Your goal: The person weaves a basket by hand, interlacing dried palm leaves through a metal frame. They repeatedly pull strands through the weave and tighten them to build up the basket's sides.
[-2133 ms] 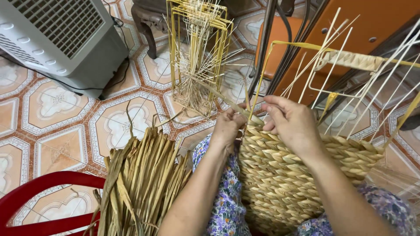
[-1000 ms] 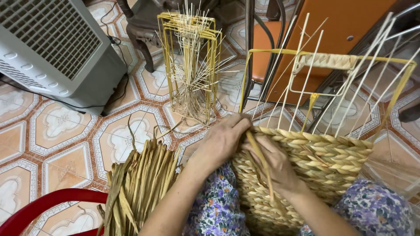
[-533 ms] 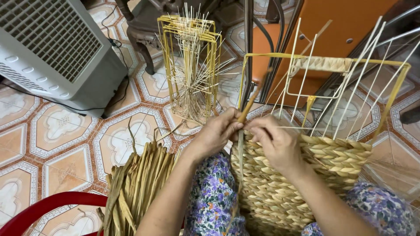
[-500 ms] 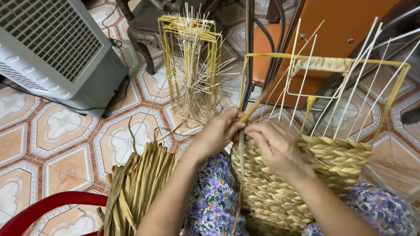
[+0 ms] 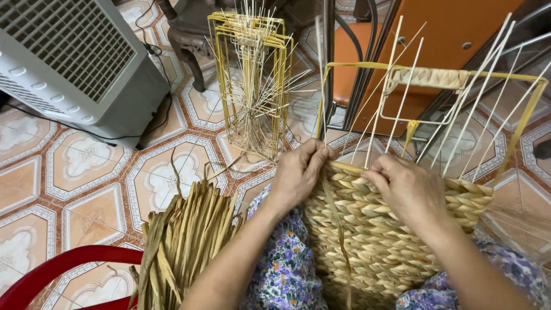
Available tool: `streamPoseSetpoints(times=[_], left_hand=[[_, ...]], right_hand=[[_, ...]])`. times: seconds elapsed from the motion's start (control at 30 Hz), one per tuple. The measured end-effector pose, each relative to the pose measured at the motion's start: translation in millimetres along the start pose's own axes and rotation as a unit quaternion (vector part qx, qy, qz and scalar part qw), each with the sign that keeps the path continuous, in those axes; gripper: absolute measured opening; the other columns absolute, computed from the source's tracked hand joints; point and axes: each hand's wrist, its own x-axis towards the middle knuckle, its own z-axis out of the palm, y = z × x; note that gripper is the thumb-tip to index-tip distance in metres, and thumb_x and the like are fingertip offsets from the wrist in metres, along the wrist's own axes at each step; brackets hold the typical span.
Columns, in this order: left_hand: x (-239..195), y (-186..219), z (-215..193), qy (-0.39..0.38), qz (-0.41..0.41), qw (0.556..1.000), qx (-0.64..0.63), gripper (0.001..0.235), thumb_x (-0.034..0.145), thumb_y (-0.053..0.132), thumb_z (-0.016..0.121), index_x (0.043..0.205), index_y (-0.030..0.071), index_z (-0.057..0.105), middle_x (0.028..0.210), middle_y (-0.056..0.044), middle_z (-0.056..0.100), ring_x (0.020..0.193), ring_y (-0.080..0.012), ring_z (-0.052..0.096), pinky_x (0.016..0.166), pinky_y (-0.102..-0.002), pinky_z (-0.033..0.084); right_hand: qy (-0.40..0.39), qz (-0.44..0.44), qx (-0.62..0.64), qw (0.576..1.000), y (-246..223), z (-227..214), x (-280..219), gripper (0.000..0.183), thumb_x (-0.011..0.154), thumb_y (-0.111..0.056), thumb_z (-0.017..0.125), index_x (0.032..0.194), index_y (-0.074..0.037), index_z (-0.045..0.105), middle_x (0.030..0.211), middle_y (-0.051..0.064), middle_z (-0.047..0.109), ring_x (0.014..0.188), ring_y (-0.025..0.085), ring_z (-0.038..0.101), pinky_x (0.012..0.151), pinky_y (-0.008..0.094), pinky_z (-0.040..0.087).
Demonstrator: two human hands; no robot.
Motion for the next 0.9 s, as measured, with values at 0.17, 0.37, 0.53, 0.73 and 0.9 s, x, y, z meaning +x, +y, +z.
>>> streamPoseSetpoints(times=[0.17,0.37,0.53,0.73,0.9], left_hand=[[-1.8,-36.0,6.2,0.057,-0.018,0.974,-0.219,0.022,0.107,0.022,0.056,0.115,0.006,0.069,0.104,-0.006,0.077,0.074,-0.0121,0.064,0.068,-0.029,0.054],[-28.8,-18.7,19.5,0.095,-0.133,0.961,-0.224,0.032,0.111,0.029,0.046,0.124,0.011,0.069,0.103,-0.002,0.074,0.088,-0.0072,0.063,0.080,-0.023,0.052],[-25.8,-39.7,36.5,0.102,-0.109,0.972,-0.180,0.030,0.109,0.027,0.051,0.115,0.005,0.070,0.089,-0.009,0.072,0.082,-0.0158,0.063,0.077,-0.031,0.053],[-38.1,-19.9,39.0,0.172,-0.109,0.979,-0.029,0.029,0.109,0.027,0.054,0.111,0.003,0.070,0.092,-0.021,0.072,0.081,-0.0261,0.069,0.075,-0.037,0.054],[-63.1,-0.8,14.5,0.194,-0.050,0.966,-0.163,0.025,0.107,0.016,0.055,0.128,0.007,0.062,0.114,-0.013,0.071,0.104,-0.0179,0.070,0.094,-0.031,0.057]], right_hand=[[0.024,0.020,0.034,0.999,5.5,6.6,-3.0,0.029,0.093,-0.047,0.064,0.088,-0.019,0.067,0.065,-0.001,0.070,0.047,0.013,0.061,0.044,0.031,0.050],[0.067,0.001,0.036,0.997,15.6,18.0,-5.4,0.029,0.093,-0.047,0.067,0.087,-0.019,0.067,0.067,-0.004,0.070,0.050,0.011,0.061,0.044,0.028,0.049],[0.055,0.007,0.053,0.997,20.0,13.1,-9.1,0.026,0.092,-0.045,0.069,0.088,-0.019,0.069,0.069,-0.003,0.072,0.054,0.011,0.064,0.048,0.028,0.051],[0.011,0.061,0.166,0.984,34.0,30.7,-22.0,0.021,0.100,-0.031,0.074,0.102,-0.011,0.071,0.086,0.005,0.073,0.065,0.012,0.066,0.052,0.026,0.053],[0.102,-0.044,0.305,0.946,88.9,75.9,-15.0,0.023,0.113,-0.012,0.072,0.107,0.008,0.063,0.087,0.014,0.070,0.065,0.014,0.060,0.057,0.025,0.047]])
